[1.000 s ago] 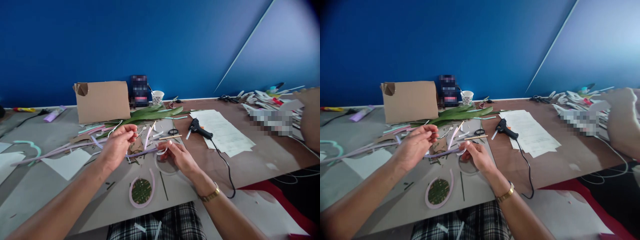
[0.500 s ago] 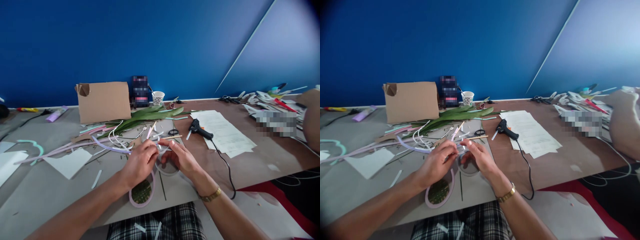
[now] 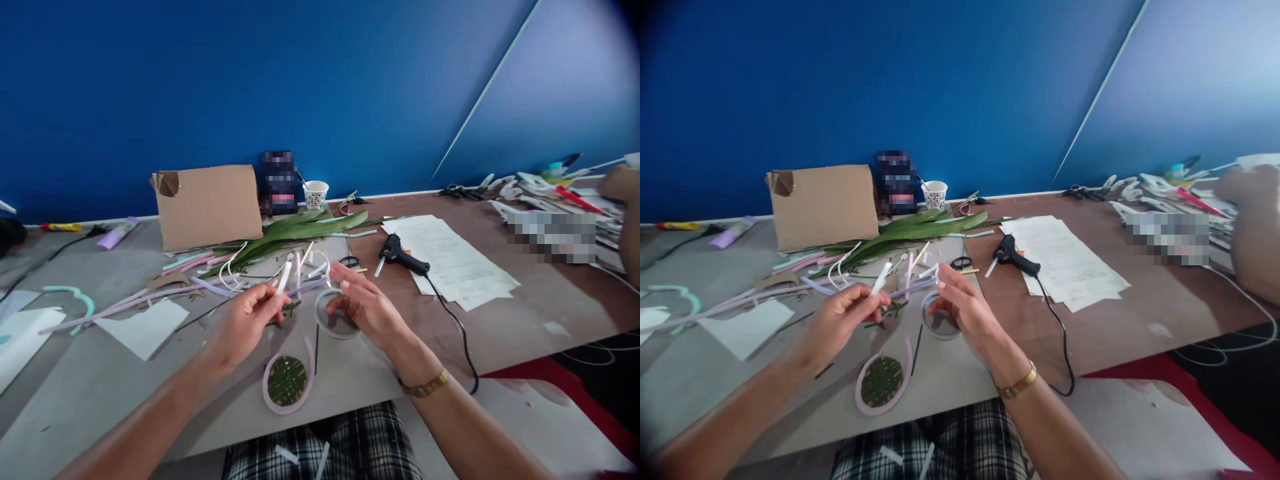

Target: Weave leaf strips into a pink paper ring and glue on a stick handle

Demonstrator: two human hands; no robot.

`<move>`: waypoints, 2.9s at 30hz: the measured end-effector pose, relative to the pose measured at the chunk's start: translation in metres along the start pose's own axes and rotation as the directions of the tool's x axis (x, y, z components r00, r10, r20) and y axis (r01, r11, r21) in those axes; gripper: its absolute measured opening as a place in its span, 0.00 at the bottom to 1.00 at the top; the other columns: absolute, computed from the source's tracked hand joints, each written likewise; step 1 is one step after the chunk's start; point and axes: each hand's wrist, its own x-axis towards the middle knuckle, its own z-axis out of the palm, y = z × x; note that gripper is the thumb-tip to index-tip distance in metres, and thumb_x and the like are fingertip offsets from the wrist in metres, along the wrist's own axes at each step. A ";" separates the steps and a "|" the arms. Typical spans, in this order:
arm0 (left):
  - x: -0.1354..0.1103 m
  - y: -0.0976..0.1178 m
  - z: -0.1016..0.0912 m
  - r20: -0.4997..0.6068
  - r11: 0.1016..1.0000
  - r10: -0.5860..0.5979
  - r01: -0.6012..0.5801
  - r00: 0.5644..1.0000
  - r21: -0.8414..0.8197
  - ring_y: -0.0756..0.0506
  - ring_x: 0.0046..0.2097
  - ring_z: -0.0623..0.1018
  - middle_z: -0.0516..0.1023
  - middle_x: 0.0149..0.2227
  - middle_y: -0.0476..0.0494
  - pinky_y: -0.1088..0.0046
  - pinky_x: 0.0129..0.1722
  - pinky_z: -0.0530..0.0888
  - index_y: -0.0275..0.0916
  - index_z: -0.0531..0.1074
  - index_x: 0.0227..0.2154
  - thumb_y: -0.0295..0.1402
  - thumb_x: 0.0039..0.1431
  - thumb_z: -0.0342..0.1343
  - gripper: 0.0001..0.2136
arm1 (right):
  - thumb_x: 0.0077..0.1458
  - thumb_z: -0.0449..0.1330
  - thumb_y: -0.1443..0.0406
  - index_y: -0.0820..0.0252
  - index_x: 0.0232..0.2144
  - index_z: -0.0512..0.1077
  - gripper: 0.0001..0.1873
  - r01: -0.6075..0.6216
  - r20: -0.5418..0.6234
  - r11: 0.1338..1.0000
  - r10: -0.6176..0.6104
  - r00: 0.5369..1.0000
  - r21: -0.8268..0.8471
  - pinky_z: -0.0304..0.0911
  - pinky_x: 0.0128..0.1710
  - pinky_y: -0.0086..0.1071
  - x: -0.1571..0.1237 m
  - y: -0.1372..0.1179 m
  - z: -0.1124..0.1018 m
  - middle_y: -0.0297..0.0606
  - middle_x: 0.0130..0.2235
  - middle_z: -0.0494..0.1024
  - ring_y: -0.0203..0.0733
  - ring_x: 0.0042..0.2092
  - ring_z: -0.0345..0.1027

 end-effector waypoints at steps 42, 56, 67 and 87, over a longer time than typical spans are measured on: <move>0.019 0.022 0.018 0.034 0.973 0.184 -0.187 0.982 0.135 0.48 0.31 0.77 0.78 0.39 0.44 0.72 0.33 0.74 0.40 0.70 0.43 0.35 0.64 0.45 0.11 | 0.58 0.52 0.71 0.60 0.37 0.72 0.10 0.493 0.460 0.164 -0.203 0.865 -0.854 0.62 0.38 0.42 -0.083 -0.003 0.010 0.44 0.36 0.74 0.49 0.39 0.65; -0.106 -0.031 0.007 0.004 0.798 0.300 -0.254 0.954 0.547 0.45 0.50 0.73 0.75 0.46 0.42 0.74 0.48 0.73 0.42 0.65 0.51 0.31 0.62 0.49 0.14 | 0.56 0.56 0.67 0.60 0.47 0.68 0.16 0.378 0.367 0.009 -0.221 0.904 -0.926 0.58 0.40 0.43 -0.105 0.046 0.015 0.45 0.45 0.68 0.52 0.45 0.59; -0.106 -0.034 0.006 0.013 0.801 0.271 -0.233 0.962 0.551 0.46 0.50 0.73 0.74 0.48 0.40 0.76 0.47 0.73 0.39 0.66 0.51 0.30 0.62 0.48 0.15 | 0.56 0.57 0.65 0.61 0.52 0.65 0.21 0.456 0.436 0.035 -0.236 0.868 -0.889 0.58 0.42 0.41 -0.099 0.059 0.024 0.45 0.47 0.68 0.50 0.47 0.59; -0.109 -0.039 0.019 0.122 0.541 0.494 -0.414 0.861 0.732 0.38 0.56 0.68 0.76 0.51 0.34 0.62 0.54 0.64 0.28 0.64 0.54 0.27 0.59 0.53 0.19 | 0.54 0.54 0.69 0.69 0.63 0.48 0.36 0.515 0.489 0.003 -0.309 0.816 -0.857 0.60 0.45 0.44 -0.103 0.070 0.026 0.51 0.54 0.70 0.56 0.52 0.61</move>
